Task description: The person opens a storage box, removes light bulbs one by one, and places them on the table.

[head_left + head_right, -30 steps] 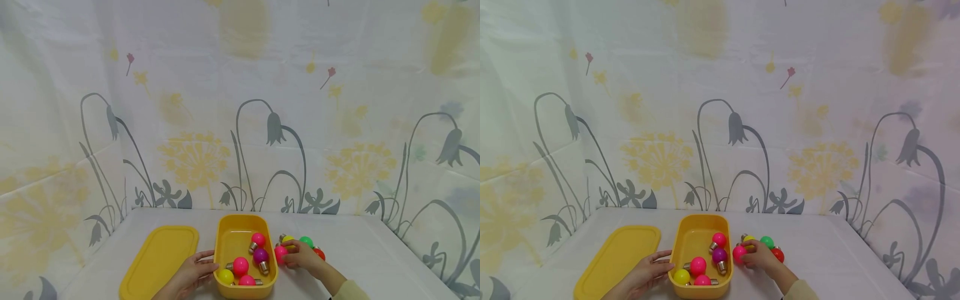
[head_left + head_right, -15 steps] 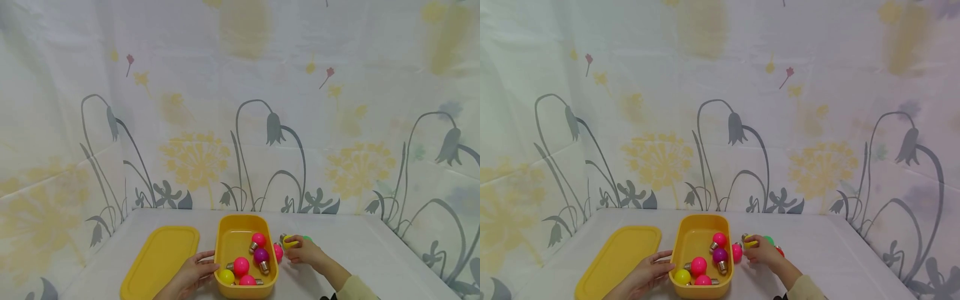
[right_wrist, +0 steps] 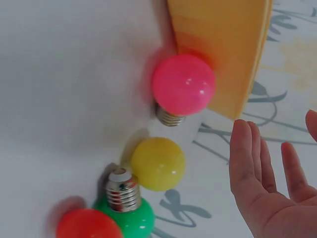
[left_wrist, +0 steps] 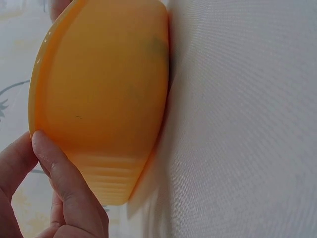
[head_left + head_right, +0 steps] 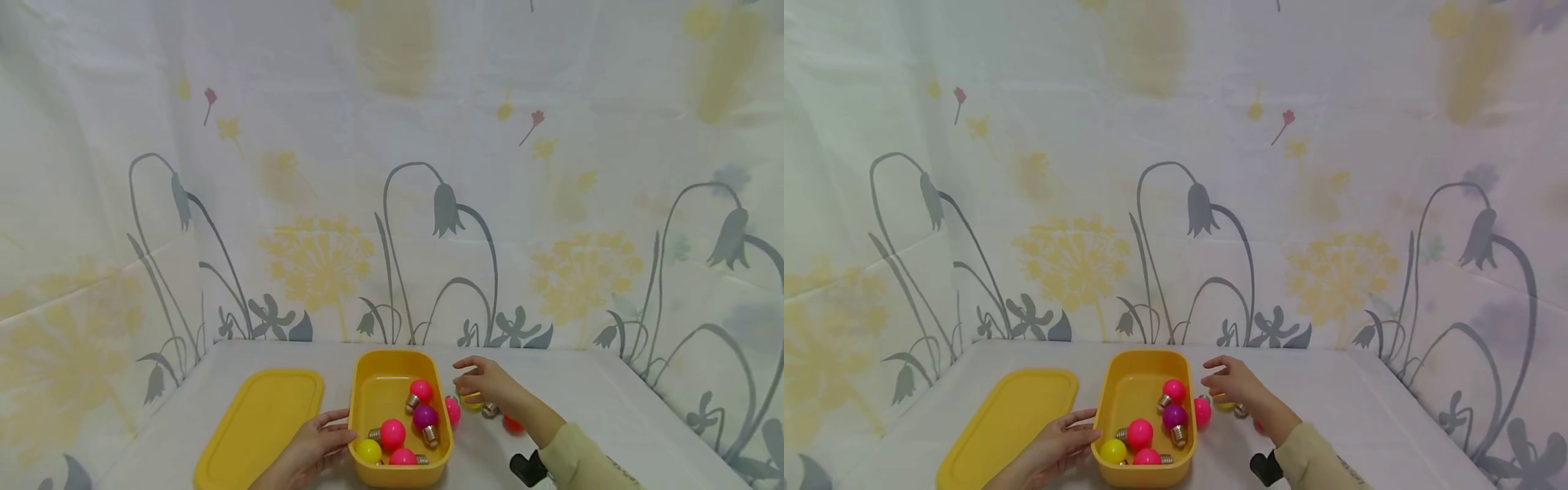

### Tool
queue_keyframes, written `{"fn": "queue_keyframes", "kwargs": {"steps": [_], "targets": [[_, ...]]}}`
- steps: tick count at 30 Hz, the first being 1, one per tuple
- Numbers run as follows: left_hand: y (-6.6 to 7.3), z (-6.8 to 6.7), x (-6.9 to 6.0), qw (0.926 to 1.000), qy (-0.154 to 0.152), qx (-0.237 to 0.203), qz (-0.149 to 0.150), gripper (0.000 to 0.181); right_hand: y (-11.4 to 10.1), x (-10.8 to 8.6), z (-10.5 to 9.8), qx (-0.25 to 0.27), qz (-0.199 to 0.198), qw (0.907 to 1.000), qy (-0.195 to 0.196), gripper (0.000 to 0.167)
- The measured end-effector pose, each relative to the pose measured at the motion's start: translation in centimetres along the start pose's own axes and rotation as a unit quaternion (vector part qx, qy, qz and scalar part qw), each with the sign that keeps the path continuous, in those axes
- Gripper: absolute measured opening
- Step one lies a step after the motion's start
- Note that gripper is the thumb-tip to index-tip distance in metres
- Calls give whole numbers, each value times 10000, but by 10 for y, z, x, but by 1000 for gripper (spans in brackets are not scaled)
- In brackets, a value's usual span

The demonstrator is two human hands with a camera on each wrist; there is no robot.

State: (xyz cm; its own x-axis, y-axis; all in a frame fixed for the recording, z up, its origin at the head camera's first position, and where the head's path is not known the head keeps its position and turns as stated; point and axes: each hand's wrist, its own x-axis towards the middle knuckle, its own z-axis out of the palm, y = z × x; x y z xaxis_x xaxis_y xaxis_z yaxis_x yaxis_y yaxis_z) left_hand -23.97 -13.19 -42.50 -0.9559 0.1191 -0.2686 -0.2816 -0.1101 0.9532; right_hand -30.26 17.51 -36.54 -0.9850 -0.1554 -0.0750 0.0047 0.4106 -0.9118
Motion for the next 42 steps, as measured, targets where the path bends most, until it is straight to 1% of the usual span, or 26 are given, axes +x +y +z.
{"fn": "queue_keyframes", "kwargs": {"steps": [4, 8, 15, 20, 26, 33, 39, 42], "targets": [[-1, 0, 3, 10000, 43, -10, -11, 63, -7, 2, 2, 2, -134, 9999, -19, 36], [-1, 0, 4, 9999, 116, 28, -55, 63, -13, 6, 7, -9, -154, 9999, -49, 38], [0, -1, 2, 9999, 65, 103, -27, 63, -24, 10, 17, 127, -179, 9996, -165, 39], [0, -1, 1, 9998, 141, 86, -72, 63, -27, 16, 26, 222, -247, 9991, -282, 43], [0, -1, 3, 9999, 145, 59, -50, 64, -35, 20, 35, 321, -209, 9988, -306, 42], [-1, -2, 3, 9999, 129, 53, -62, 64, -41, 31, 48, 417, -243, 9980, -405, 40], [0, -2, 3, 9998, 151, 50, -98, 63, -41, 37, 58, 548, -133, 9973, -471, 42], [0, -1, 4, 9998, 161, 60, -131, 63, -39, 40, 62, 652, -31, 9971, -381, 41]]}}
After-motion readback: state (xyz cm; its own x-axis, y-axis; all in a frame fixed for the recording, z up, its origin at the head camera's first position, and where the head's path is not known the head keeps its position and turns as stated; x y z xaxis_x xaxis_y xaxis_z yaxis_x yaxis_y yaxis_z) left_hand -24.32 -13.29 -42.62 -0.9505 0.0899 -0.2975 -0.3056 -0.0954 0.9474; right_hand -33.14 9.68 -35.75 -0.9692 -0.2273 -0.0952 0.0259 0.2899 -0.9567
